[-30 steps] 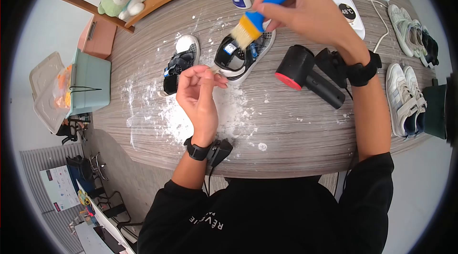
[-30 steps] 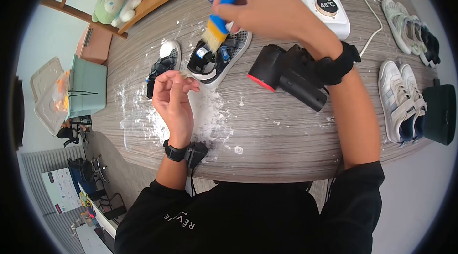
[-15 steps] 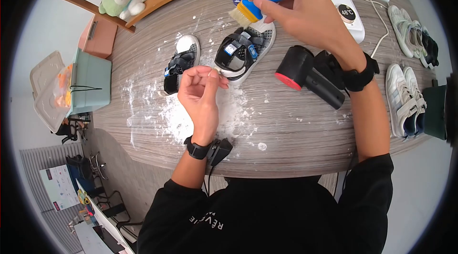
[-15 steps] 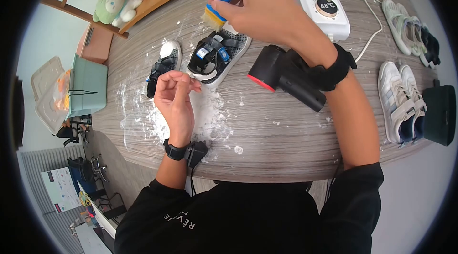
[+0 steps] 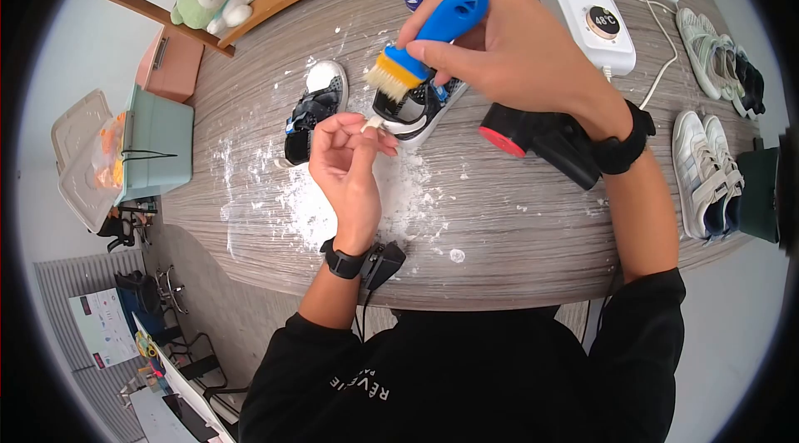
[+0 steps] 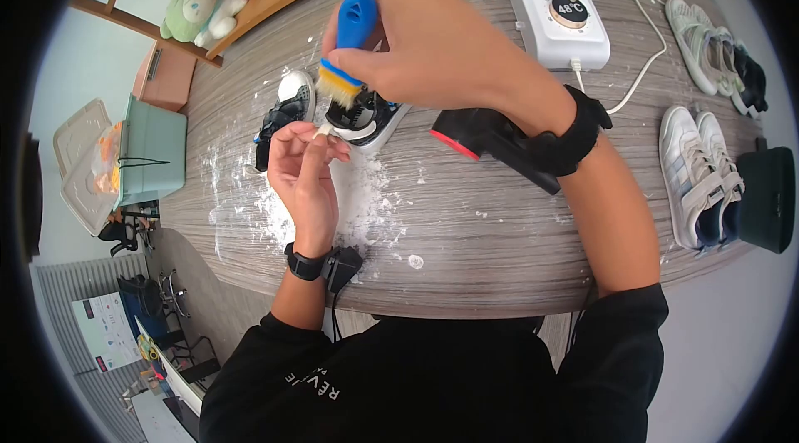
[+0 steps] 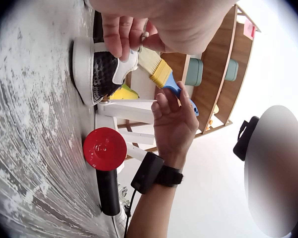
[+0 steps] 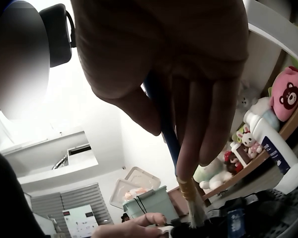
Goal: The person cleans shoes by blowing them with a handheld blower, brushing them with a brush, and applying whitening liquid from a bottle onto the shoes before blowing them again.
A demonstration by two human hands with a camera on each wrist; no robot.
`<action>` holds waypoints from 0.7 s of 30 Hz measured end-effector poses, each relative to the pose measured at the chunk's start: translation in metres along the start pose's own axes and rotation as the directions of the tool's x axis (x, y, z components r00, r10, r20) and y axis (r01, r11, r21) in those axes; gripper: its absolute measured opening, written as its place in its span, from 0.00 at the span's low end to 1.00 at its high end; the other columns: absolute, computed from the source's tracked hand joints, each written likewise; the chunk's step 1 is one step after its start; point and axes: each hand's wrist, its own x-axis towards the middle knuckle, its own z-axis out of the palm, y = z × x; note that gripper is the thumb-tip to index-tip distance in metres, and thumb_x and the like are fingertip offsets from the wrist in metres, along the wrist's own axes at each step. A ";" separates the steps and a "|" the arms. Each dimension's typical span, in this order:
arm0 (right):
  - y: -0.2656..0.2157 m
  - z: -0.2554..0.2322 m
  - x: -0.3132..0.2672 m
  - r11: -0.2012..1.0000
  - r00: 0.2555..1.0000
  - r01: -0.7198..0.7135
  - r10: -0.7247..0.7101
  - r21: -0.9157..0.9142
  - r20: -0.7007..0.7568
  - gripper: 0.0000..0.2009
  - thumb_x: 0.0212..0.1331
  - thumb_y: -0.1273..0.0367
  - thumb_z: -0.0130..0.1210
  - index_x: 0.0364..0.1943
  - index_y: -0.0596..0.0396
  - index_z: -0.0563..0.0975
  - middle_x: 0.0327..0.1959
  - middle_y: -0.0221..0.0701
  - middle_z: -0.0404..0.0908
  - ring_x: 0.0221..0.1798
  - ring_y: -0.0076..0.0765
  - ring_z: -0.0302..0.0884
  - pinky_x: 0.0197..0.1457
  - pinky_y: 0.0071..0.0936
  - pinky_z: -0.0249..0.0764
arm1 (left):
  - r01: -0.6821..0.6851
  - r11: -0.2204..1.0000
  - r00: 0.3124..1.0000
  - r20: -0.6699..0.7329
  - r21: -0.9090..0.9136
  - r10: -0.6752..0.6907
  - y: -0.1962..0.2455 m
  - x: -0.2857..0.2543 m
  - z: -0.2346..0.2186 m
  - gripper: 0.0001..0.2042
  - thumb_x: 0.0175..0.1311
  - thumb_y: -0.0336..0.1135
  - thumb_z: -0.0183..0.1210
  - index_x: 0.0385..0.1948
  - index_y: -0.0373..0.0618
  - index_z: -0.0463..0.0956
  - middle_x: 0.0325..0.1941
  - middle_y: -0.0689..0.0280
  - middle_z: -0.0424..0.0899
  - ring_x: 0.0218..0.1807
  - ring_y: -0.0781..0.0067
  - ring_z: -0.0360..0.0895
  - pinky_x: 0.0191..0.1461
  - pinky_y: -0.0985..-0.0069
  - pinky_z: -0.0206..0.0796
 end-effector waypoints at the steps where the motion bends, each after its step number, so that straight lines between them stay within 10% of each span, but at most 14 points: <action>1: 0.003 0.001 0.000 0.993 0.998 0.055 -0.056 -0.101 -0.002 0.10 0.57 0.68 0.66 0.36 0.62 0.86 0.27 0.36 0.86 0.24 0.26 0.81 0.30 0.25 0.77 | -0.004 1.000 1.000 0.003 -0.009 0.004 0.000 0.000 0.000 0.08 0.69 0.19 0.54 0.48 0.35 0.71 0.36 0.57 0.84 0.35 0.69 0.84 0.40 0.72 0.77; 10: -0.020 0.006 -0.005 0.972 0.995 -0.076 0.060 0.224 0.075 0.11 0.57 0.68 0.66 0.36 0.64 0.85 0.28 0.38 0.86 0.28 0.27 0.85 0.34 0.24 0.79 | -0.015 0.999 1.000 0.019 -0.051 0.016 -0.002 -0.001 -0.001 0.12 0.70 0.19 0.53 0.52 0.39 0.66 0.41 0.57 0.84 0.37 0.63 0.84 0.41 0.69 0.76; 16: -0.009 0.006 -0.004 0.995 0.995 -0.070 0.074 -0.064 0.065 0.08 0.65 0.71 0.64 0.43 0.60 0.85 0.38 0.36 0.87 0.32 0.25 0.86 0.37 0.21 0.82 | -0.007 0.998 1.000 -0.021 -0.069 0.006 0.001 0.000 0.001 0.14 0.66 0.16 0.51 0.48 0.40 0.60 0.40 0.54 0.81 0.36 0.64 0.83 0.41 0.67 0.77; 21: -0.010 0.011 -0.004 0.991 0.996 -0.074 0.068 0.114 0.055 0.11 0.55 0.68 0.66 0.35 0.64 0.86 0.27 0.38 0.87 0.31 0.31 0.86 0.39 0.28 0.81 | -0.029 0.994 1.000 0.009 -0.101 0.030 -0.003 -0.001 -0.004 0.12 0.70 0.18 0.52 0.48 0.42 0.61 0.44 0.53 0.84 0.38 0.61 0.85 0.42 0.67 0.77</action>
